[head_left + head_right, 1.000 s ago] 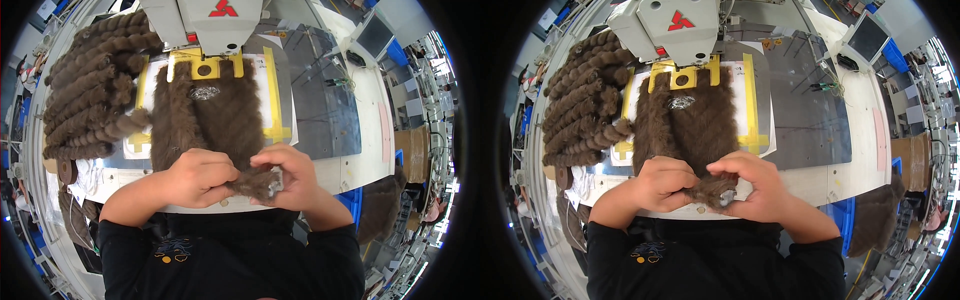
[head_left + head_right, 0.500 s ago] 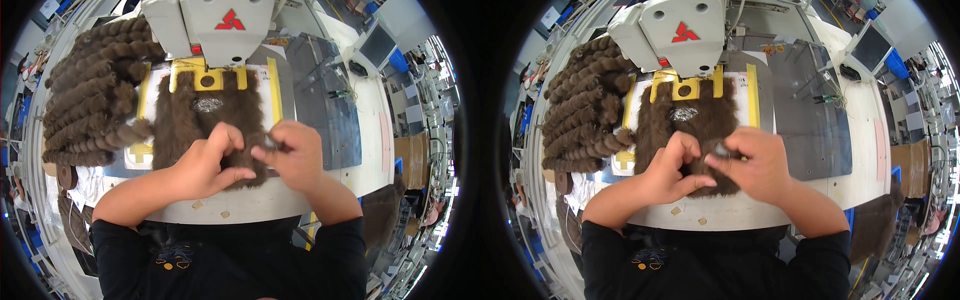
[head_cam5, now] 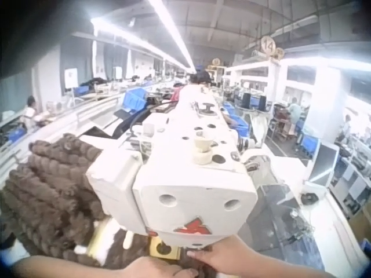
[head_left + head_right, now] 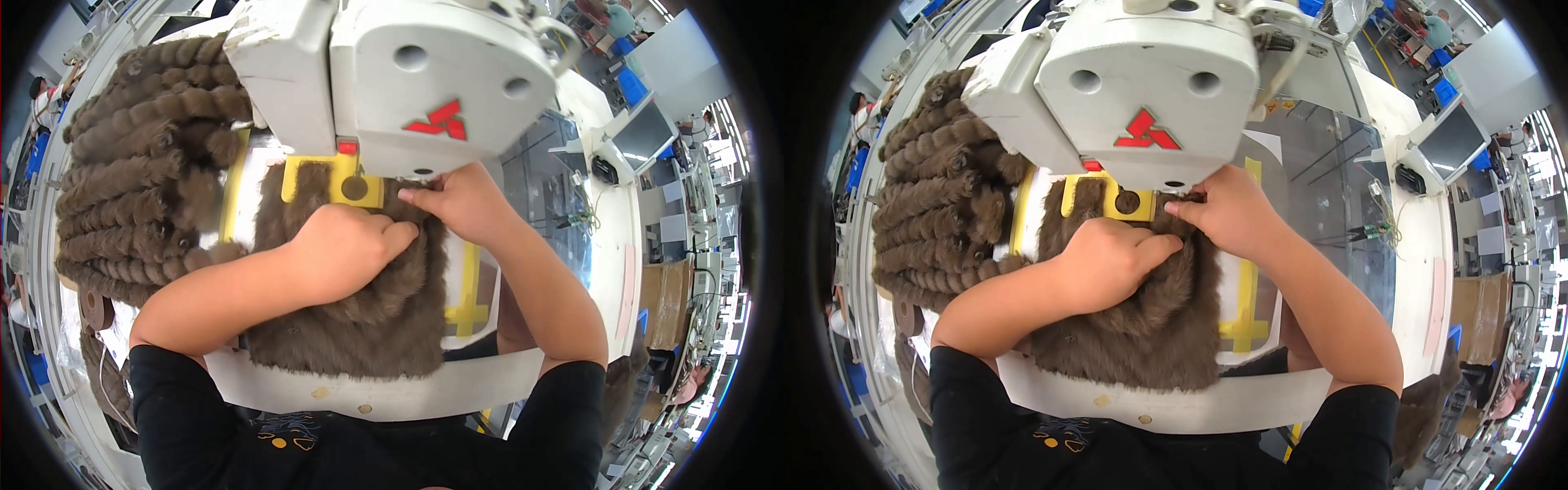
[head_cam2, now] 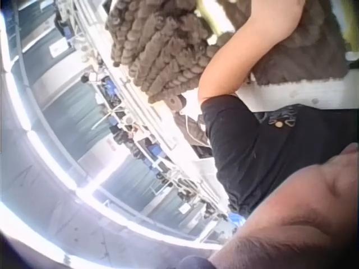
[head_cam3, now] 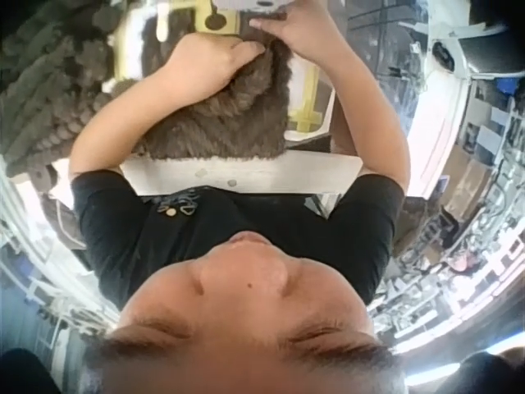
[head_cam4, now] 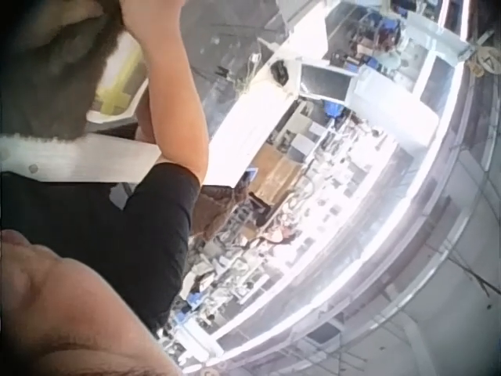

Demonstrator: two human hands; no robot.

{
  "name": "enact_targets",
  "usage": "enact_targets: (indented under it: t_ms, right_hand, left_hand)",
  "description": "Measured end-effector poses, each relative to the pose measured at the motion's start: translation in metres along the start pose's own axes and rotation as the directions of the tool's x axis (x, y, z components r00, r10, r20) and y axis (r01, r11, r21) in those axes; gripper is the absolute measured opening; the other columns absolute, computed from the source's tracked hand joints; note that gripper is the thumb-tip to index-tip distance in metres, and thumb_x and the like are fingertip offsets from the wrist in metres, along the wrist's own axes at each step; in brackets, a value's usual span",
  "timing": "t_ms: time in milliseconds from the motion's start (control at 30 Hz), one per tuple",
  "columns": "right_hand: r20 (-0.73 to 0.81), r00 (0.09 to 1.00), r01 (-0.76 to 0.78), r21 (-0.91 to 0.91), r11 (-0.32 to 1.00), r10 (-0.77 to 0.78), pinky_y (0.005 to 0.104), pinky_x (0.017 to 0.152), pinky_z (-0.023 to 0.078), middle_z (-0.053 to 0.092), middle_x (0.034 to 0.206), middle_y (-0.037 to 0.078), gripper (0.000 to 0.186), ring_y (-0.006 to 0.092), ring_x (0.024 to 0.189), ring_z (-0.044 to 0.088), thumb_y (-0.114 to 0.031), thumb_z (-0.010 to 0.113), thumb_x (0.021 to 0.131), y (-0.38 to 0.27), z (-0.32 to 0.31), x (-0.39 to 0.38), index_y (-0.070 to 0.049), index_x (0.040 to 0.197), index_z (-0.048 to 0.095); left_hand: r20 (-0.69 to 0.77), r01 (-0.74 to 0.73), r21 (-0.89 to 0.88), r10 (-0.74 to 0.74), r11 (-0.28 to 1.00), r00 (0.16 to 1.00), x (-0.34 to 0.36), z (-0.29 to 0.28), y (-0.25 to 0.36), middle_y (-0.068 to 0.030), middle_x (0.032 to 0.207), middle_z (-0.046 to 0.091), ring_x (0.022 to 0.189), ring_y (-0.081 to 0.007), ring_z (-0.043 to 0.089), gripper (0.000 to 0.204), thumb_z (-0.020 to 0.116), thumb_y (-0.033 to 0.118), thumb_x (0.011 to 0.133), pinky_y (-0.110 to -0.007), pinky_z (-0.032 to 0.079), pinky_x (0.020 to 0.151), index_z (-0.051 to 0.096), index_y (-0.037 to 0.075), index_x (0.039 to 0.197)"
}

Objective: Sewing fur pieces onto a fabric base using an industrial sewing machine.

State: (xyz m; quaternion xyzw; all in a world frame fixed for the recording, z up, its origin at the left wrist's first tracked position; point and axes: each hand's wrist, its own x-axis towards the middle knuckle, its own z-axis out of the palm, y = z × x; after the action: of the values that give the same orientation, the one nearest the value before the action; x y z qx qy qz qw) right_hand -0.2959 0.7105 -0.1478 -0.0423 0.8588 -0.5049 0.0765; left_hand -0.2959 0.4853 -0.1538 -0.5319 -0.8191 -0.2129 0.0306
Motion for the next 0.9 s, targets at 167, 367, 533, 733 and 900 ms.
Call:
enact_targets:
  t_ms: [167, 367, 533, 733, 900]
  right_hand:
    - [-0.026, 0.997, -0.077, -0.211, 0.974, 0.074, 0.0386, 0.082, 0.056, 0.076, 0.093, 0.012, 0.036, 0.0255, 0.087, 0.072, -0.026, 0.082, 0.086, -0.002, 0.009, 0.002, -0.003, 0.112, 0.073]
    - [-0.146, 0.988, -0.1, -0.322, 0.941, 0.055, 0.0364, 0.085, 0.056, 0.078, 0.104, 0.008, 0.038, 0.0212, 0.096, 0.072, -0.028, 0.088, 0.082, 0.003, 0.011, 0.007, -0.006, 0.109, 0.076]
    - [-0.13, 0.991, -0.016, -0.428, 0.904, -0.044, 0.0385, 0.089, 0.056, 0.076, 0.112, 0.005, 0.054, 0.0257, 0.101, 0.071, -0.046, 0.087, 0.08, 0.027, 0.009, 0.012, -0.013, 0.12, 0.074]
    - [-0.146, 0.952, 0.165, -0.496, 0.852, -0.269, 0.0377, 0.085, 0.057, 0.076, 0.108, 0.007, 0.044, 0.0247, 0.098, 0.072, -0.035, 0.085, 0.082, 0.021, 0.005, 0.014, -0.011, 0.117, 0.076]
    - [-0.052, 0.999, -0.005, -0.298, 0.955, -0.012, 0.0378, 0.091, 0.055, 0.075, 0.116, 0.012, 0.039, 0.0268, 0.107, 0.071, -0.027, 0.081, 0.089, 0.009, -0.007, 0.013, -0.005, 0.12, 0.073]
  left_hand:
    - [0.012, -0.029, 0.135, 0.027, 0.99, 1.0, -0.001, -0.004, -0.002, -0.006, 0.101, 0.068, 0.077, -0.0207, 0.067, 0.029, 0.063, 0.015, 0.079, -0.035, 0.054, 0.063, 0.072, 0.006, 0.105]
    - [-0.087, 0.007, 0.197, 0.01, 0.98, 0.996, -0.007, 0.005, -0.006, -0.0083, 0.116, 0.072, 0.076, -0.0176, 0.066, 0.038, 0.063, 0.015, 0.078, -0.033, 0.05, 0.064, 0.072, 0.004, 0.114]
    - [-0.078, 0.023, 0.261, -0.002, 0.965, 0.997, -0.003, 0.002, -0.008, -0.006, 0.114, 0.073, 0.071, -0.0158, 0.062, 0.043, 0.063, 0.015, 0.078, -0.032, 0.045, 0.062, 0.071, 0.004, 0.118]
    - [-0.087, 0.031, 0.328, -0.002, 0.944, 0.996, 0.002, 0.007, -0.009, -0.0074, 0.114, 0.073, 0.069, -0.016, 0.061, 0.041, 0.063, 0.014, 0.077, -0.032, 0.045, 0.064, 0.072, 0.003, 0.116]
    - [-0.101, 0.029, 0.327, 0.004, 0.945, 0.995, 0.004, 0.009, -0.011, -0.0098, 0.114, 0.073, 0.07, -0.0174, 0.063, 0.036, 0.063, 0.014, 0.078, -0.033, 0.046, 0.066, 0.072, 0.003, 0.111]
